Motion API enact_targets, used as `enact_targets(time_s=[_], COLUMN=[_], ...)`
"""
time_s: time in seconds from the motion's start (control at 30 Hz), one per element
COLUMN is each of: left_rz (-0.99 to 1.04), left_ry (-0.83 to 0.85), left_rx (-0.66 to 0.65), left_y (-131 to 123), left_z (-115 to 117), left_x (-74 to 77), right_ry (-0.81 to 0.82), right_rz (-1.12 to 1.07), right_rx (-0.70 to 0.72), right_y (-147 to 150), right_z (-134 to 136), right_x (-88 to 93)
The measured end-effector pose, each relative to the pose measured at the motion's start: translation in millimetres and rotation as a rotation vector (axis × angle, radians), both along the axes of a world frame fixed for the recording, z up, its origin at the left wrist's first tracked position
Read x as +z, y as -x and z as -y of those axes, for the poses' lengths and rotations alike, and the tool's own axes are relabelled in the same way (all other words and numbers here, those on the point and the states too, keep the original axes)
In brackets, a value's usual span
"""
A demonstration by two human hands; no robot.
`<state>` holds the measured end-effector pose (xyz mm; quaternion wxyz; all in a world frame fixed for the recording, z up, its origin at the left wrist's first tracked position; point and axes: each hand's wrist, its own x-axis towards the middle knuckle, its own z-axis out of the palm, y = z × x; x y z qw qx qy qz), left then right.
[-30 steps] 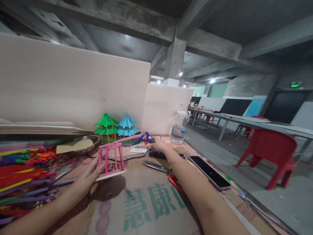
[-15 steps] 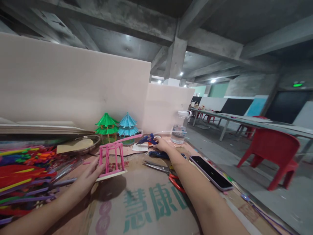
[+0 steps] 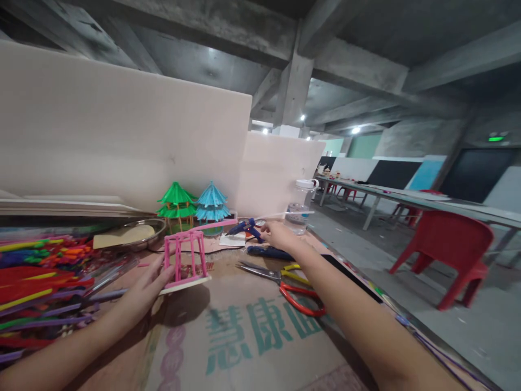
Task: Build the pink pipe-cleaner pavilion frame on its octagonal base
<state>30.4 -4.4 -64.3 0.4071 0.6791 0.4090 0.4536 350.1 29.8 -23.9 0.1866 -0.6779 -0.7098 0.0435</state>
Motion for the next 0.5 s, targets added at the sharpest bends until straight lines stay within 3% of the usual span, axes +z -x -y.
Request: enact_targets(time_s=[0.13, 0.27, 0.5], left_rz=[-0.002, -0.010, -0.083], left_ry=[-0.016, -0.024, -0.037], left_rx=[0.004, 0.011, 0.060], left_y=[-1, 0, 2], left_z=[2, 3, 2], left_x=[3.0, 3.8, 5.4], right_ry=[0.063, 0.298, 0.449], right_rz=[-0.121, -0.311, -0.276], right_rx=[0.209, 0.555, 0.614], right_y=[4, 17, 54], right_z=[37, 68, 92], right_x=[14.9, 27.9, 32.2])
